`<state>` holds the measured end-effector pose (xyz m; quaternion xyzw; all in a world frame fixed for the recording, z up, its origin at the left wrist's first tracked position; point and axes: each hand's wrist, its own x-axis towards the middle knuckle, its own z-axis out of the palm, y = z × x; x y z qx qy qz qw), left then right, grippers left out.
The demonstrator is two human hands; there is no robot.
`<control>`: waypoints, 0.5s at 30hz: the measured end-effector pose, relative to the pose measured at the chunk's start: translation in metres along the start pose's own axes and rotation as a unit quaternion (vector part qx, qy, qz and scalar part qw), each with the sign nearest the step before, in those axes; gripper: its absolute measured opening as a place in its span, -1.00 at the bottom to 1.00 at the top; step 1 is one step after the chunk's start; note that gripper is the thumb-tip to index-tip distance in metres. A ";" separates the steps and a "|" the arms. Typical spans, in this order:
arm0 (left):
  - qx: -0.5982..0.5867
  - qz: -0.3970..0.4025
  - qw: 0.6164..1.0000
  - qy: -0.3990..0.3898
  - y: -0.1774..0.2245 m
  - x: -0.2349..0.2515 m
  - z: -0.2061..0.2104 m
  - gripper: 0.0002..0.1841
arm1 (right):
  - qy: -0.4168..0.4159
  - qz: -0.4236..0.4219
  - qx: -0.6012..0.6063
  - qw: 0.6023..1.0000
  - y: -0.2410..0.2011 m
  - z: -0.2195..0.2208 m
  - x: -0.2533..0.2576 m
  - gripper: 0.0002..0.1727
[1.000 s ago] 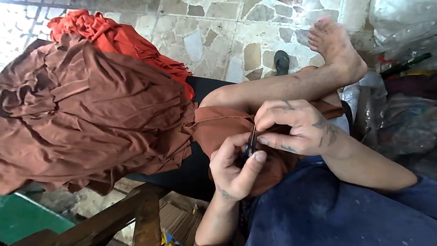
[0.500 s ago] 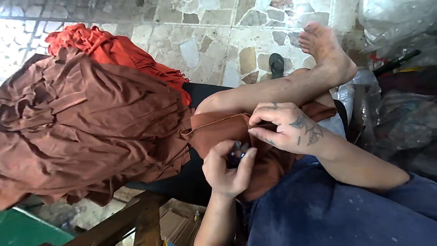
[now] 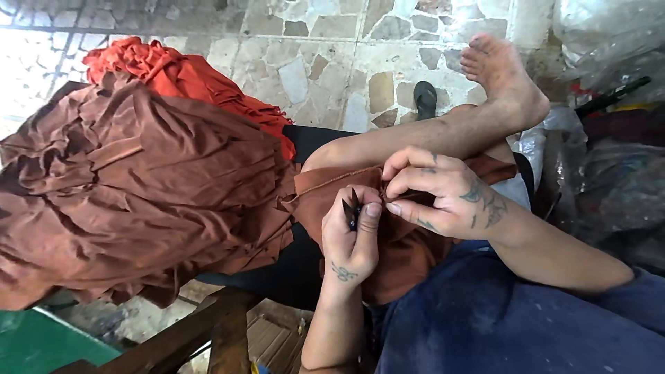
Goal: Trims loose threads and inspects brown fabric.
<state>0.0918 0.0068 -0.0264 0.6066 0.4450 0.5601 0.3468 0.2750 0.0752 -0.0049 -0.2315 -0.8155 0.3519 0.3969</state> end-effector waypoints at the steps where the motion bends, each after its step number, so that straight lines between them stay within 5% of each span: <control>1: -0.006 -0.008 1.000 -0.008 0.000 0.000 0.000 -0.79 | -0.001 0.001 -0.011 1.000 -0.001 0.000 0.000 -0.83; 7: 0.023 -0.032 0.998 -0.056 -0.004 -0.007 -0.002 -0.70 | -0.048 -0.031 -0.068 0.996 -0.002 -0.005 0.001 -0.78; 9: -0.102 -0.078 0.987 -0.098 -0.004 -0.010 -0.004 -0.71 | -0.086 -0.061 -0.081 0.991 0.002 -0.011 0.002 -0.75; 12: -0.410 -0.179 0.885 -0.129 -0.006 -0.013 -0.005 -0.82 | -0.098 -0.090 -0.084 0.988 0.004 -0.010 0.000 -0.74; 15: -0.572 -0.201 0.787 -0.118 -0.007 -0.013 -0.011 -0.84 | -0.056 -0.094 -0.082 0.991 0.004 -0.003 -0.003 -0.75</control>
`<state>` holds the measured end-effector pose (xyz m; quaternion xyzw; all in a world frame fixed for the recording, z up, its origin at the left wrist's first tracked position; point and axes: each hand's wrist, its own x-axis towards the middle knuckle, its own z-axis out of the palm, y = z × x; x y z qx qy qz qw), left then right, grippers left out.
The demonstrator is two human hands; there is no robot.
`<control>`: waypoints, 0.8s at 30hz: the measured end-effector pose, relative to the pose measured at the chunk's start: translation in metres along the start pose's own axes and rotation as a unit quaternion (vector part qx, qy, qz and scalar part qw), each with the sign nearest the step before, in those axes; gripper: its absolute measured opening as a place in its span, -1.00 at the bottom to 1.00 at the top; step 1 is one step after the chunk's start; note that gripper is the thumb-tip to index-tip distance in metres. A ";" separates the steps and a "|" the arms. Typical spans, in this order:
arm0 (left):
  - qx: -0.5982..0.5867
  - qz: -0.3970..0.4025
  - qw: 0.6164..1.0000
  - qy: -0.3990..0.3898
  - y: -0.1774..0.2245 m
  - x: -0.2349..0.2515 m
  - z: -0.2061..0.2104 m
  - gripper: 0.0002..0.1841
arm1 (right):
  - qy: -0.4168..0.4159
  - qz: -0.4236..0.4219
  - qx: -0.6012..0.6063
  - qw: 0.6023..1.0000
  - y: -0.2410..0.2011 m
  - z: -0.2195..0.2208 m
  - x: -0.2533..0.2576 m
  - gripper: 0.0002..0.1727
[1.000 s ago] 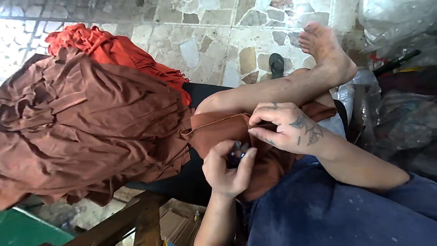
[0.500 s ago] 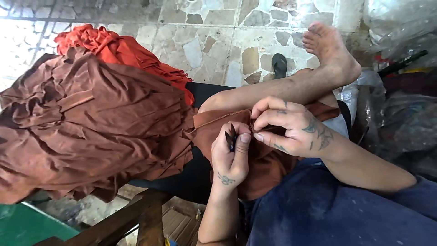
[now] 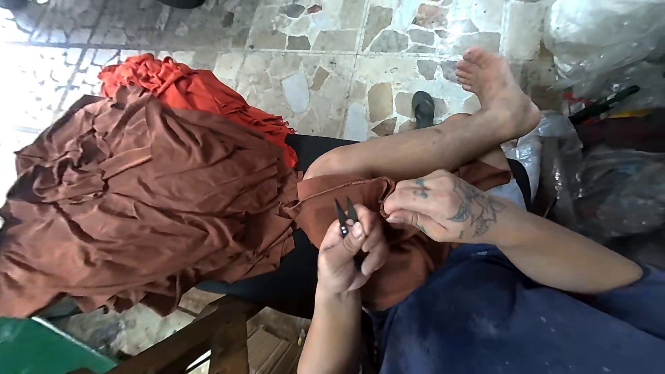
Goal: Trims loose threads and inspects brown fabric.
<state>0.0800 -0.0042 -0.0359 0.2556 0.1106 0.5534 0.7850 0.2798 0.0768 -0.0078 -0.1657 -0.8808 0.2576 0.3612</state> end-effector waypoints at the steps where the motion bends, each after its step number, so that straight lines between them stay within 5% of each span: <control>1: -0.031 0.014 0.999 -0.007 0.003 -0.001 0.001 -0.85 | 0.016 0.003 0.001 1.000 0.001 0.002 0.000 -0.76; 5: -0.083 0.114 0.990 -0.015 0.019 -0.004 0.002 -0.88 | 0.040 0.016 0.033 0.999 0.007 0.003 0.006 -0.77; 9: 0.112 0.241 0.962 0.056 0.027 0.000 0.003 -0.84 | 0.024 0.038 0.062 0.997 0.009 0.005 0.013 -0.79; 13: 0.037 0.215 0.975 0.040 0.026 0.008 0.011 -0.82 | 0.034 0.033 0.048 0.998 0.008 0.014 0.019 -0.81; 17: -0.056 0.255 0.959 0.110 0.033 0.015 0.012 -0.92 | 0.074 0.011 0.006 0.997 0.006 0.021 0.021 -0.78; 24: -0.013 0.326 0.931 0.165 0.045 0.010 0.012 -0.79 | 0.051 0.019 0.002 0.999 0.016 0.013 0.015 -0.77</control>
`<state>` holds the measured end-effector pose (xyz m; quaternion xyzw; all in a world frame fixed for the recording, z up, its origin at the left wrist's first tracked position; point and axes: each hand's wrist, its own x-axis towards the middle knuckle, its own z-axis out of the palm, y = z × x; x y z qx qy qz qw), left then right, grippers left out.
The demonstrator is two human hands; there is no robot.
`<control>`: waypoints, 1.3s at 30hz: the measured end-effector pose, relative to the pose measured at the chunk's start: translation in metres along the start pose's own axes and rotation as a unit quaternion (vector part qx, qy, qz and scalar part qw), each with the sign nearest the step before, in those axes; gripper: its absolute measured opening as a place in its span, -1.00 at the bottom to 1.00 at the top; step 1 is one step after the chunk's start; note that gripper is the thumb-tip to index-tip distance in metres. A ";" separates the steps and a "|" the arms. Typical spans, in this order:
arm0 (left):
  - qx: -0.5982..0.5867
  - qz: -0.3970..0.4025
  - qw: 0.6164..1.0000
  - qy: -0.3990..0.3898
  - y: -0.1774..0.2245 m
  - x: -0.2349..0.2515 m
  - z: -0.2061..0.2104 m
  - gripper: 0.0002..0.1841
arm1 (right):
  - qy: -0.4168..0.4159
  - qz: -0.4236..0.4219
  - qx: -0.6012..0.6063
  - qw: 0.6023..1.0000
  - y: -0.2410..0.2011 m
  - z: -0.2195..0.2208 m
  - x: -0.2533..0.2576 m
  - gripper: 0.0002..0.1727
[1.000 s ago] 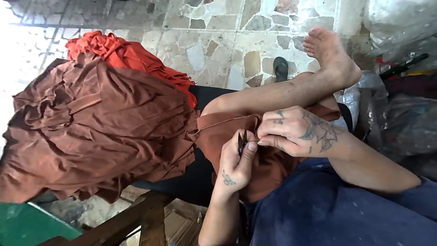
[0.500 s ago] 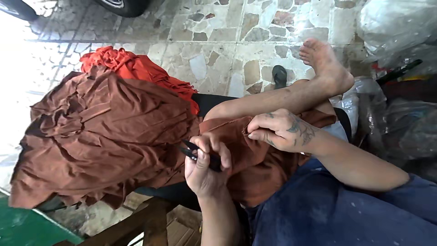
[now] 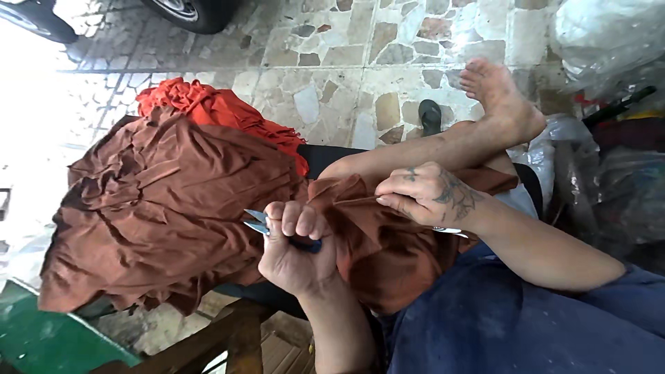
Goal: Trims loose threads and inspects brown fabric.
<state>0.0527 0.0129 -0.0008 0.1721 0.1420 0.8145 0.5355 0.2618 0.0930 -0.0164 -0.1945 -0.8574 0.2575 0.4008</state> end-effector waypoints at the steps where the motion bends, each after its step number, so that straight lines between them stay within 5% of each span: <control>1: 0.010 0.001 1.000 -0.006 0.001 0.001 -0.002 -0.79 | -0.014 0.013 0.010 1.000 0.003 -0.005 -0.002 -0.76; 7: 0.041 -0.032 0.997 -0.057 -0.011 0.001 -0.016 -0.87 | -0.034 0.117 -0.134 0.983 0.018 -0.033 -0.012 -0.72; 15: 0.046 -0.027 0.990 -0.133 0.000 -0.003 0.000 -0.86 | 0.033 -0.013 -0.051 0.998 -0.022 0.031 0.027 -0.80; 19: 0.096 0.060 0.987 -0.117 0.000 -0.005 0.002 -0.84 | 0.052 -0.041 -0.095 0.993 -0.025 0.029 0.026 -0.75; 23: 0.171 0.025 0.966 -0.193 0.012 0.002 -0.002 -0.80 | 0.061 -0.073 -0.069 0.993 -0.021 0.018 0.028 -0.73; 25: 0.333 0.022 0.915 -0.228 0.021 0.005 -0.001 -0.81 | 0.048 -0.076 -0.065 0.994 -0.024 0.012 0.028 -0.72; 29: 0.711 0.094 0.642 -0.271 0.028 0.004 0.004 -0.73 | -0.014 -0.076 -0.121 0.990 -0.025 0.012 0.021 -0.67; 31: 0.774 0.075 0.556 -0.294 0.033 0.003 0.006 -0.74 | -0.027 -0.066 -0.133 0.989 -0.023 0.012 0.018 -0.63; 33: 0.757 0.041 0.564 -0.329 0.037 0.003 0.005 -0.74 | -0.017 -0.062 -0.137 0.988 -0.020 0.008 0.017 -0.62; 37: 0.612 -0.038 0.694 -0.378 0.033 0.002 -0.003 -0.68 | 0.003 -0.078 -0.137 0.987 -0.019 0.011 0.010 -0.68; 39: 0.613 -0.067 0.705 -0.352 0.030 0.001 -0.004 -0.73 | 0.010 -0.089 -0.161 0.983 -0.018 0.010 0.009 -0.68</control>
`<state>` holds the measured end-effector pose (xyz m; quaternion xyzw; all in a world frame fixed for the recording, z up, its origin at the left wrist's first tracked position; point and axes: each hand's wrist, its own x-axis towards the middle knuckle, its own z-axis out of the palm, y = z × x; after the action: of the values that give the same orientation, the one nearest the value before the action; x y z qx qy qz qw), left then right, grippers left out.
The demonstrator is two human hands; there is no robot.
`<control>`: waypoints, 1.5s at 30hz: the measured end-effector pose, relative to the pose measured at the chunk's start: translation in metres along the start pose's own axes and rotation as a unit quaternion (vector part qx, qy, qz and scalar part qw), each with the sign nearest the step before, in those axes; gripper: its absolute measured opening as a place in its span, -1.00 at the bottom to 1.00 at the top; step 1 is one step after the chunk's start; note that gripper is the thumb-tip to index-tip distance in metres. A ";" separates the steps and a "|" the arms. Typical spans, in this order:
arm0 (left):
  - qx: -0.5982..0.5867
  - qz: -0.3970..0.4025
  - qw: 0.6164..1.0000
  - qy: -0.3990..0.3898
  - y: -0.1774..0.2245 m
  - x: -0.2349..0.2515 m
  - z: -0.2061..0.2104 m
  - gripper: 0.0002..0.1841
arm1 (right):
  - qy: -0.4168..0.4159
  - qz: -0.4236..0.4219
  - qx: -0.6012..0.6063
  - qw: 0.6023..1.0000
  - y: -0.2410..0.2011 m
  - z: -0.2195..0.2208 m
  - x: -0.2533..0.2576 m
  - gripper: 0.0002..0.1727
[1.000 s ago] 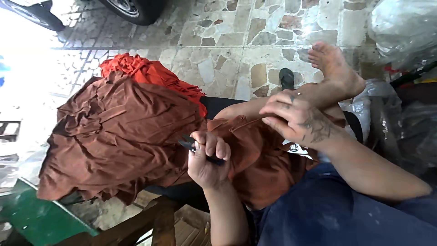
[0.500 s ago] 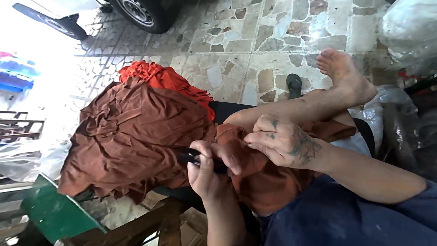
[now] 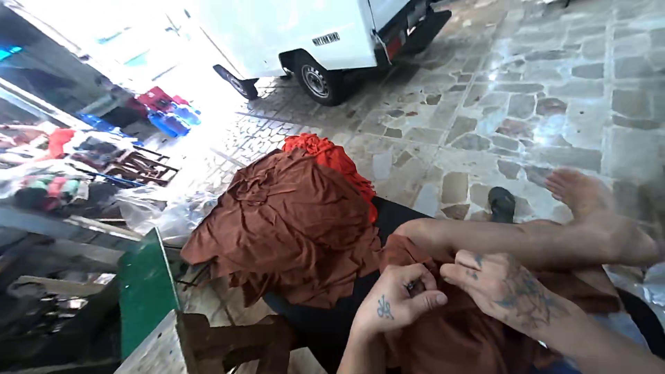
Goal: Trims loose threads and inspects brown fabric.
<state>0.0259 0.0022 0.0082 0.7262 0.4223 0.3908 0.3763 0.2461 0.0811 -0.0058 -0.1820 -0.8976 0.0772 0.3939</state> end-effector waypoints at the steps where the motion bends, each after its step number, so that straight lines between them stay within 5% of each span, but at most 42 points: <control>1: 0.034 -0.027 0.999 0.006 0.001 -0.001 0.000 -0.76 | 0.003 -0.001 -0.015 1.000 0.002 -0.002 0.000 -0.66; 8: 0.180 -0.068 0.981 0.002 0.023 -0.015 -0.011 -0.75 | 0.039 0.017 -0.049 0.998 0.006 -0.010 0.003 -0.60; 13: 0.001 0.101 0.993 0.065 0.015 -0.012 -0.015 -0.66 | 0.050 0.051 0.007 0.997 0.001 -0.010 0.008 -0.61; 18: -0.280 0.181 0.929 0.161 0.008 0.013 0.024 -0.71 | 0.030 0.080 0.121 0.989 -0.004 -0.002 0.008 -0.71; 21: -0.302 0.176 0.919 0.181 0.002 0.017 0.030 -0.70 | 0.009 0.083 0.168 0.982 0.004 -0.006 0.007 -0.70; 25: -0.123 0.137 0.958 0.222 0.003 0.013 0.026 -0.66 | 0.007 0.039 0.068 0.997 0.005 -0.009 0.010 -0.65; 28: -0.238 0.157 0.943 0.172 0.007 0.012 0.022 -0.69 | -0.031 0.017 0.118 0.992 0.009 -0.009 0.010 -0.74; 33: -0.543 0.156 0.821 0.078 -0.003 0.020 0.026 -0.78 | -0.093 0.059 0.160 0.981 0.040 -0.027 -0.011 -0.76; 39: -0.573 0.099 0.793 0.180 -0.030 0.030 0.031 -0.79 | -0.168 0.247 0.089 0.950 0.081 -0.067 -0.038 -0.72; 45: -0.554 0.124 0.804 0.176 -0.023 0.034 0.036 -0.79 | -0.058 0.097 0.102 0.988 0.014 -0.018 0.014 -0.60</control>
<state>0.0620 0.0333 -0.0185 0.3587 0.0988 0.7230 0.5821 0.2547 0.0995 0.0118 -0.2220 -0.8845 0.2168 0.3483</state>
